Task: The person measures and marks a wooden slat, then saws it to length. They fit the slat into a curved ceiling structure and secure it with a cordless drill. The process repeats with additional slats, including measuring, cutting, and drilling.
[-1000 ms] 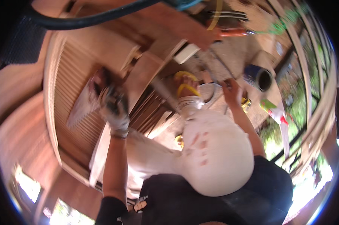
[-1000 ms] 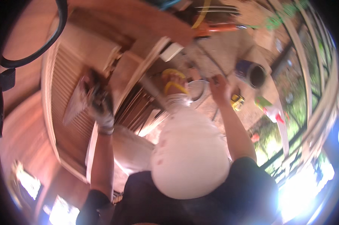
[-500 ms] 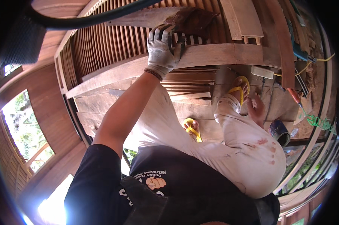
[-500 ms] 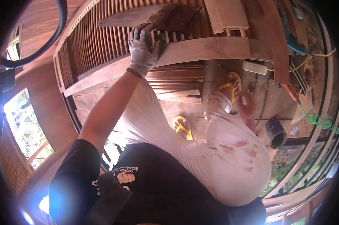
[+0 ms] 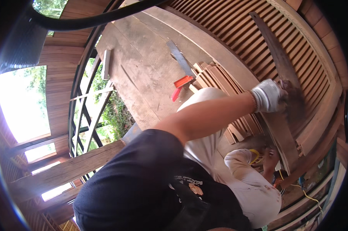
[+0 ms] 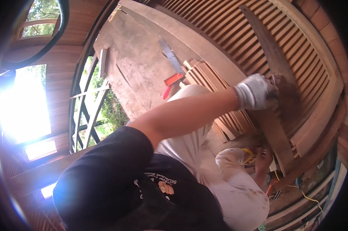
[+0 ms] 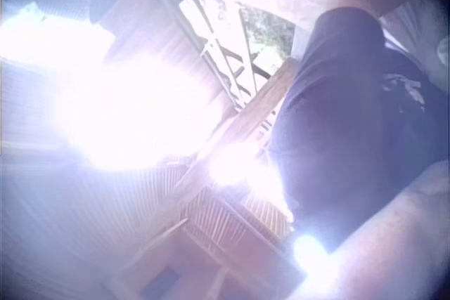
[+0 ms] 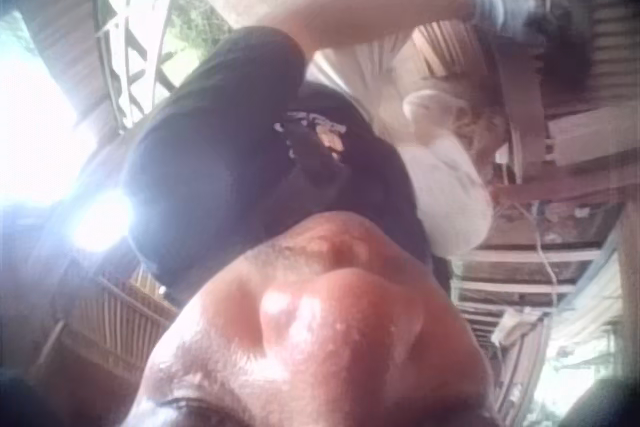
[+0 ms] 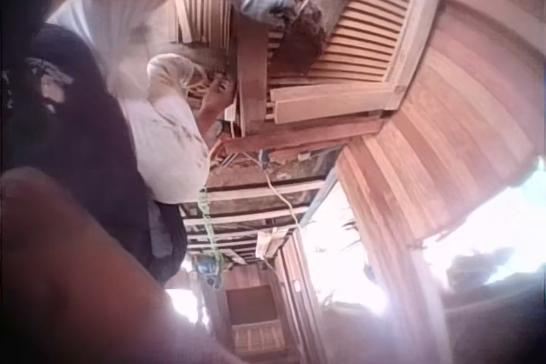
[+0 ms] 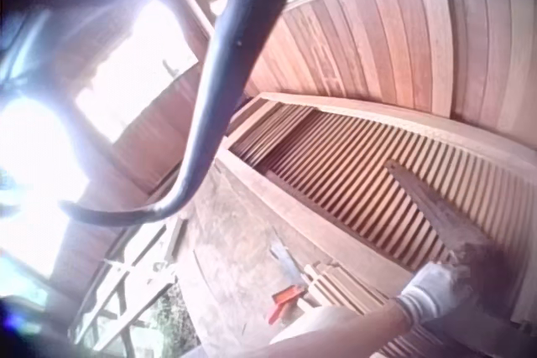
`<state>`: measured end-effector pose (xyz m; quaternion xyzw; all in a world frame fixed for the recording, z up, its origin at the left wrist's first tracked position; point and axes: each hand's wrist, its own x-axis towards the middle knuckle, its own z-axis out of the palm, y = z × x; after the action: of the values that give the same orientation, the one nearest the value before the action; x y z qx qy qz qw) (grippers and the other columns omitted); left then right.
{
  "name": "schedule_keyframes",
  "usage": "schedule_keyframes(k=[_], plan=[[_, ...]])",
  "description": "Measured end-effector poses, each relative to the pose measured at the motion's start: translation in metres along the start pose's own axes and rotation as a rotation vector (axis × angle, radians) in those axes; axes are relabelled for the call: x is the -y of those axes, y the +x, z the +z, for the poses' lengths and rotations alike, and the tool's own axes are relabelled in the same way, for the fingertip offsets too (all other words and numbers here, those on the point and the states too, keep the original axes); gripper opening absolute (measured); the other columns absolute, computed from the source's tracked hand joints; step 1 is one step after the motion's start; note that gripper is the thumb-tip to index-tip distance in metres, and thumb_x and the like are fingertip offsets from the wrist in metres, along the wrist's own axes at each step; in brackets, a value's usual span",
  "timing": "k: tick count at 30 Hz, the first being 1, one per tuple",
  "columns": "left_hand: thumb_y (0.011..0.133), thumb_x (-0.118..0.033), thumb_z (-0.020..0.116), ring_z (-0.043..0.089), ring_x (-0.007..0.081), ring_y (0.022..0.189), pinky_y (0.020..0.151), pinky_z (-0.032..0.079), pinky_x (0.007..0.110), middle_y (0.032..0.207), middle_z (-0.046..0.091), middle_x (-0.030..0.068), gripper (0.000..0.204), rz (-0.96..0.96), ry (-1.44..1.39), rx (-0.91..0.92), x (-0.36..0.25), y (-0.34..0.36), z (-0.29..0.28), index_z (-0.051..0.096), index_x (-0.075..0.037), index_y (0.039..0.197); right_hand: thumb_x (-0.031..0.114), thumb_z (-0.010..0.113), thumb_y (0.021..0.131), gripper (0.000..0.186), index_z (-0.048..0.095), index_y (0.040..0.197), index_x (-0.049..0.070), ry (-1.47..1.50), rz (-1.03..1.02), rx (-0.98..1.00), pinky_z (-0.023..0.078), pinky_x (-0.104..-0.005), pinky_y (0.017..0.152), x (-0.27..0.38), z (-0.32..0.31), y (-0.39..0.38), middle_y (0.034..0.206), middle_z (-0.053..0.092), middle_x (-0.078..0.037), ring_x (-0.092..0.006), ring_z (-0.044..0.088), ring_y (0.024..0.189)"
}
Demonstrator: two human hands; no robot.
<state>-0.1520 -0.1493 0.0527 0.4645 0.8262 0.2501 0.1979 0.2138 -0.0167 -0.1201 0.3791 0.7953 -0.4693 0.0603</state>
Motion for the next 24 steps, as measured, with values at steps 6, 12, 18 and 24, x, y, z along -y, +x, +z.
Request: schedule_keyframes(k=[6,12,18,24], plan=[[0.100,-0.030,0.066,0.062,0.0165,0.076,0.070,0.050,0.033,0.091,0.070,0.0068,0.037,-0.713,-0.559,-0.280,0.107,-0.094,-0.084,0.067,0.001,0.120,0.022,0.074,0.093,0.032,0.070,0.120,0.006,0.234,0.164,-0.129,0.059,-0.0355,0.076,-0.012,-0.003,-0.039,0.099,0.076,-0.012,-0.0208,0.073,0.085],[0.090,-0.060,0.063,0.059,0.0437,0.117,0.093,0.051,0.056,0.133,0.057,0.0240,0.069,-0.751,0.357,0.316,0.297,-0.217,0.043,0.049,-0.012,0.138,0.018,0.071,0.093,0.022,0.073,0.110,0.004,0.201,0.088,-0.256,0.059,-0.0370,0.073,0.002,0.017,-0.048,0.090,0.076,-0.016,-0.0238,0.075,0.079],[0.091,-0.056,0.066,0.058,0.0382,0.115,0.091,0.051,0.055,0.131,0.056,0.0207,0.065,-0.808,0.719,0.583,0.337,-0.210,0.059,0.049,-0.010,0.134,0.010,0.070,0.093,0.018,0.069,0.108,0.000,0.226,0.114,-0.321,0.058,-0.0349,0.068,-0.018,0.028,-0.078,0.088,0.074,-0.016,-0.0236,0.073,0.076],[0.096,-0.054,0.064,0.070,0.0348,0.091,0.077,0.057,0.051,0.106,0.071,0.0214,0.058,-1.219,0.287,0.228,0.329,-0.227,0.009,0.064,0.002,0.111,0.024,0.072,0.091,0.023,0.071,0.102,0.004,0.339,0.162,-0.307,0.057,-0.0407,0.068,-0.019,0.024,-0.078,0.087,0.073,-0.019,-0.0312,0.074,0.078]])
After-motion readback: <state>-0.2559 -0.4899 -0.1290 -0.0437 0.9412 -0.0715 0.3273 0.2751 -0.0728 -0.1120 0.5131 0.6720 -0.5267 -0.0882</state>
